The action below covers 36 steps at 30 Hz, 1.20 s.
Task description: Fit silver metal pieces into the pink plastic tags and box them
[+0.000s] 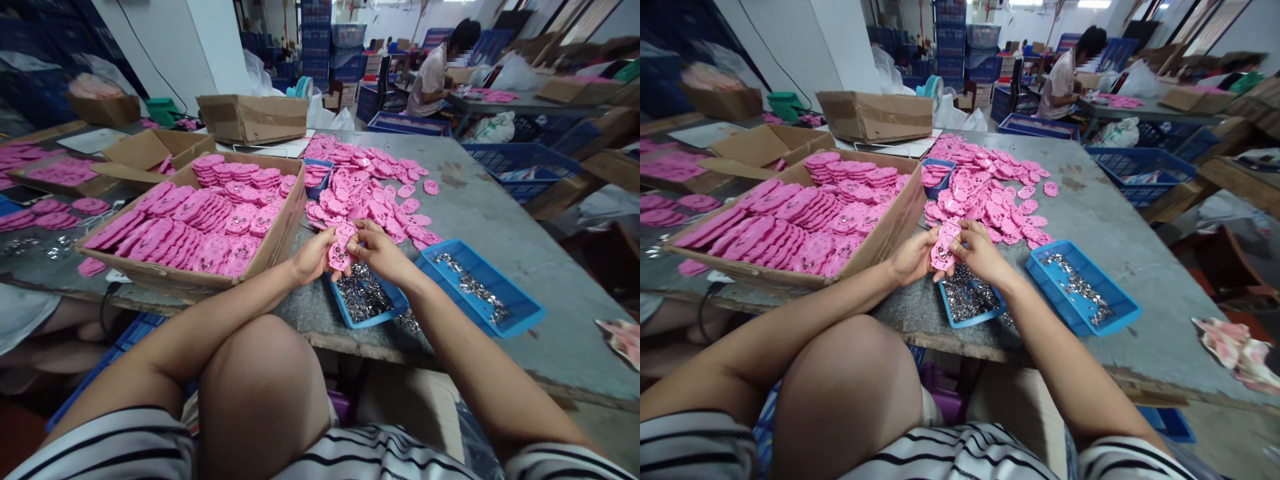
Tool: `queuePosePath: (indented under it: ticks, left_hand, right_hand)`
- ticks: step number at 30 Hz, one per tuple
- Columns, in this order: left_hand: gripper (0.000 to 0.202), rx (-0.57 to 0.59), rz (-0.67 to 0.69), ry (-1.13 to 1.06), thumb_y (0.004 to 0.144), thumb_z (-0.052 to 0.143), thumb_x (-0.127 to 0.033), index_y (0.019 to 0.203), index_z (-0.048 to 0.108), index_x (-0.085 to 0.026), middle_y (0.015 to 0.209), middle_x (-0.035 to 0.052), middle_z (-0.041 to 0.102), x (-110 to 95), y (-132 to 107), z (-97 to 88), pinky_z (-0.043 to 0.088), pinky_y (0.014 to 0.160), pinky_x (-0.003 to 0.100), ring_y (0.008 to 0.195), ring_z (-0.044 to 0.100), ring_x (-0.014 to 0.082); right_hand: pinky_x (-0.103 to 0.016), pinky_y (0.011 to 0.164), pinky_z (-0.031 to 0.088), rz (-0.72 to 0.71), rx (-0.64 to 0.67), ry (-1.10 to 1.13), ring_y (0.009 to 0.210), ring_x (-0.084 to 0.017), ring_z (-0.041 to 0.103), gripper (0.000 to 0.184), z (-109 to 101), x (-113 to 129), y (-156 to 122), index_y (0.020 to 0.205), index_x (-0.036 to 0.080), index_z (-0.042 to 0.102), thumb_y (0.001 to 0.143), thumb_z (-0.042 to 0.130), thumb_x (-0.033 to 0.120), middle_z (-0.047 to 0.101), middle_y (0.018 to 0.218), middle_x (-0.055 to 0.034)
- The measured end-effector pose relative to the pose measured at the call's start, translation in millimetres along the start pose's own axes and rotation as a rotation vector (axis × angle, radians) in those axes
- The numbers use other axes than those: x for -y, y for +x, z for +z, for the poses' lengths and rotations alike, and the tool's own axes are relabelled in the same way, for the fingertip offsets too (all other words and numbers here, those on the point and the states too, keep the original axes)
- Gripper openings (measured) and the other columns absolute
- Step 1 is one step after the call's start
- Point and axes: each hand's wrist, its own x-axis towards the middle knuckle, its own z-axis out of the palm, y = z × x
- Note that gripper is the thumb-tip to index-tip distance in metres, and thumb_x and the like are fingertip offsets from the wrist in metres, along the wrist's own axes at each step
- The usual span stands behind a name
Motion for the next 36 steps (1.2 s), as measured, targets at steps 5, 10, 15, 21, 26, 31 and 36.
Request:
queuePosePath:
  ticks: [5,10,15,21,26,31,36]
  left_hand:
    - [0.051,-0.051,-0.017,0.029,0.070,0.057,-0.028,0.118,0.043,-0.018,0.075,0.0009,0.064,1.1,-0.4,0.0,0.046,0.033,0.023,0.048,0.065,0.0177]
    - [0.056,-0.121,-0.010,0.110,0.065,0.061,-0.018,0.118,0.042,-0.015,0.074,0.0010,0.063,1.6,-0.4,2.1,0.046,0.034,0.022,0.050,0.067,0.0185]
    - [0.057,-0.126,0.009,0.148,0.065,0.062,-0.017,0.118,0.044,-0.014,0.077,0.0043,0.068,-1.7,-1.7,4.3,0.045,0.035,0.020,0.048,0.065,0.0161]
    - [0.059,-0.113,0.020,0.217,0.065,0.062,-0.018,0.121,0.044,-0.011,0.078,0.0067,0.073,-4.1,-3.5,3.7,0.044,0.034,0.020,0.047,0.065,0.0157]
    - [0.053,-0.107,0.037,0.220,0.062,0.062,-0.020,0.112,0.045,-0.013,0.068,0.0032,0.071,-5.2,-5.0,2.8,0.041,0.033,0.019,0.043,0.063,0.0152]
    - [0.045,-0.138,0.073,0.195,0.062,0.063,-0.022,0.101,0.042,-0.017,0.067,0.0016,0.071,-3.9,-3.1,0.7,0.039,0.032,0.018,0.043,0.062,0.0146]
    - [0.047,-0.147,0.016,0.135,0.063,0.064,-0.026,0.103,0.042,-0.018,0.076,0.0037,0.071,1.6,3.1,-1.6,0.042,0.036,0.019,0.049,0.065,0.0159]
  right_hand:
    - [-0.051,0.094,0.048,0.061,-0.058,0.071,0.104,-0.027,0.057,0.036,3.4,2.0,-1.6,0.063,0.020,0.060,0.079,0.070,0.051,0.059,0.108,-0.0097]
    - [-0.044,0.083,0.054,0.098,-0.115,0.204,0.097,-0.024,0.060,0.028,7.6,1.0,-6.1,0.065,0.020,0.066,0.078,0.071,0.044,0.060,0.102,-0.0078]
    - [-0.045,0.093,0.050,0.078,-0.206,0.216,0.103,-0.023,0.061,0.026,9.0,4.2,-9.8,0.063,0.020,0.067,0.084,0.065,0.035,0.064,0.105,-0.0077]
    - [-0.039,0.082,0.052,0.148,-0.372,0.394,0.095,-0.021,0.063,0.022,7.9,3.4,-11.9,0.070,0.022,0.070,0.080,0.068,0.041,0.068,0.100,-0.0066]
    - [-0.033,0.071,0.049,0.159,-0.454,0.428,0.082,-0.018,0.060,0.030,5.5,7.1,-13.9,0.064,0.022,0.065,0.074,0.070,0.050,0.069,0.088,-0.0044]
    - [-0.029,0.059,0.043,0.207,-0.568,0.408,0.066,-0.015,0.054,0.034,-7.6,8.5,-21.7,0.061,0.022,0.063,0.070,0.070,0.054,0.065,0.073,-0.0027]
    - [-0.030,0.052,0.036,0.346,-0.742,0.326,0.051,-0.013,0.044,0.036,-38.7,-4.4,-55.0,0.066,0.022,0.069,0.060,0.075,0.058,0.052,0.052,0.0022]
